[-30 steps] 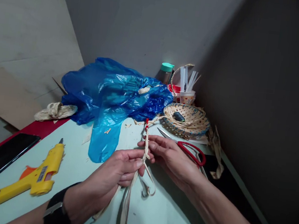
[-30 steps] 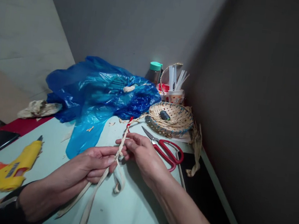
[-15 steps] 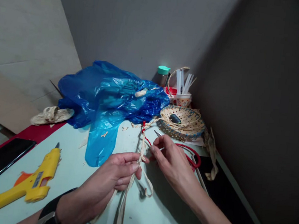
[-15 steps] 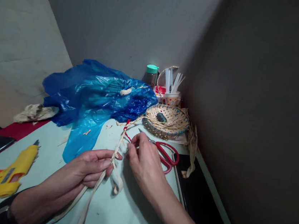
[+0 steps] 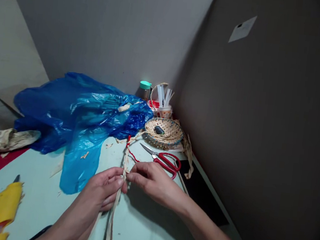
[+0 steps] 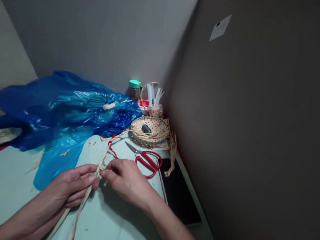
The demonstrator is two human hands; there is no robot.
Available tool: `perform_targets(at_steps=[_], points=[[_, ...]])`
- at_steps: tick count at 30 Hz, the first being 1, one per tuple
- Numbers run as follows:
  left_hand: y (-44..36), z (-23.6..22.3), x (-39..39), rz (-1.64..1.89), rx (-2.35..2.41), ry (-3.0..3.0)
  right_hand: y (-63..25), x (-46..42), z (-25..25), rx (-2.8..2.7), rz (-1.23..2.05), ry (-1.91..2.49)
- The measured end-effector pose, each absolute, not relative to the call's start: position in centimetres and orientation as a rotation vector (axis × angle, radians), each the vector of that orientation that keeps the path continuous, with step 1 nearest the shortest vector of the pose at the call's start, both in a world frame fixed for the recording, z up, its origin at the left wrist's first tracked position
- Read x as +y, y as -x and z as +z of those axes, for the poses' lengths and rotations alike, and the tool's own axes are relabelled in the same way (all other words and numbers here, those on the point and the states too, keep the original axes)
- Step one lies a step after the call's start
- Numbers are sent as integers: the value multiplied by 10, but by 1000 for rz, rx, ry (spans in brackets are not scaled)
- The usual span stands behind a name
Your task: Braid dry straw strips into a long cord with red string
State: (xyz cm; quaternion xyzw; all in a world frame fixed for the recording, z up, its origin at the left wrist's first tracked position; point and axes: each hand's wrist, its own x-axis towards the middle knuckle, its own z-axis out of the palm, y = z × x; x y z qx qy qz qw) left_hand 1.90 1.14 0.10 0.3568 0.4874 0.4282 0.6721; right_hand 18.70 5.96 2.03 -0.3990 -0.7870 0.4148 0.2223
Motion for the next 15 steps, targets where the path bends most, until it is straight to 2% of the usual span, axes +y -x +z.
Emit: perform_targets(at_steps=[9,15], points=[[-25,-2,9,958,1133,-918,-205,54,19,-2189,1247,1086],[-23,-8,10,965,1096,-949,-209,50,17,-2151,1522,1033]])
